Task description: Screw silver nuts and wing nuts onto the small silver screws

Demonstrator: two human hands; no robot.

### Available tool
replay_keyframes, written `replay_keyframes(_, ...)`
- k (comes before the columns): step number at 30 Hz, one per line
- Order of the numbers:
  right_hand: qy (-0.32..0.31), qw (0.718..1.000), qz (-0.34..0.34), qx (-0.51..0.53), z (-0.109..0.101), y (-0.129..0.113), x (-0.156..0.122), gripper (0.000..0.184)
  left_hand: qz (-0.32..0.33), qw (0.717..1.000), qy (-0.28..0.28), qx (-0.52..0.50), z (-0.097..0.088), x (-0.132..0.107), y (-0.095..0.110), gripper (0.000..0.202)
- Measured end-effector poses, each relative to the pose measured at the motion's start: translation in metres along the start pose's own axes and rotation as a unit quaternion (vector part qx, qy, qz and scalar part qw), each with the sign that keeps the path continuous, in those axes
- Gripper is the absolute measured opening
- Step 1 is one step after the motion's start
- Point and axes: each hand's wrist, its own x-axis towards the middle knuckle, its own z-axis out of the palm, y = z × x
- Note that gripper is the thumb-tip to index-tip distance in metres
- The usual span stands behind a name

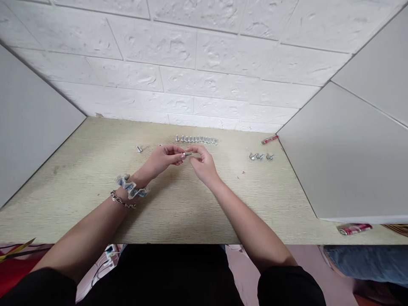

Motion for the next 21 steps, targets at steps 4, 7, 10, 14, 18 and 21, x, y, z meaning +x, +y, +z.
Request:
replay_keyframes(4, -0.011, 0.996, 0.087, 0.022, -0.0033, 0.0019, 0.003, 0.018, 0.071, 0.99, 0.04, 0.113, 0.0001, -0.0002, -0.0043, 0.027)
replay_keyframes(7, -0.094, 0.978, 0.185, 0.019, -0.0062, 0.0028, 0.005, 0.032, 0.14, 0.962, 0.057, 0.228, 0.0014, -0.0028, -0.0061, 0.02)
replay_keyframes(10, -0.133, 0.97, 0.204, 0.002, -0.007, 0.0035, 0.0052, 0.042, 0.178, 0.943, 0.03, 0.281, 0.0035, -0.0059, -0.0057, 0.013)
replay_keyframes(14, -0.15, 0.968, 0.202, 0.002, -0.0059, 0.0059, 0.005, 0.042, 0.186, 0.936, 0.021, 0.3, 0.0044, -0.0066, -0.0044, 0.011)
replay_keyframes(18, -0.137, 0.973, 0.184, 0.013, -0.0052, 0.0075, 0.0053, 0.038, 0.174, 0.938, 0.021, 0.301, 0.0026, -0.0047, -0.0034, 0.012)
replay_keyframes(21, -0.128, 0.977, 0.166, 0.029, -0.0048, 0.0063, 0.0051, 0.036, 0.156, 0.944, 0.02, 0.291, 0.0011, -0.0039, -0.0019, 0.012)
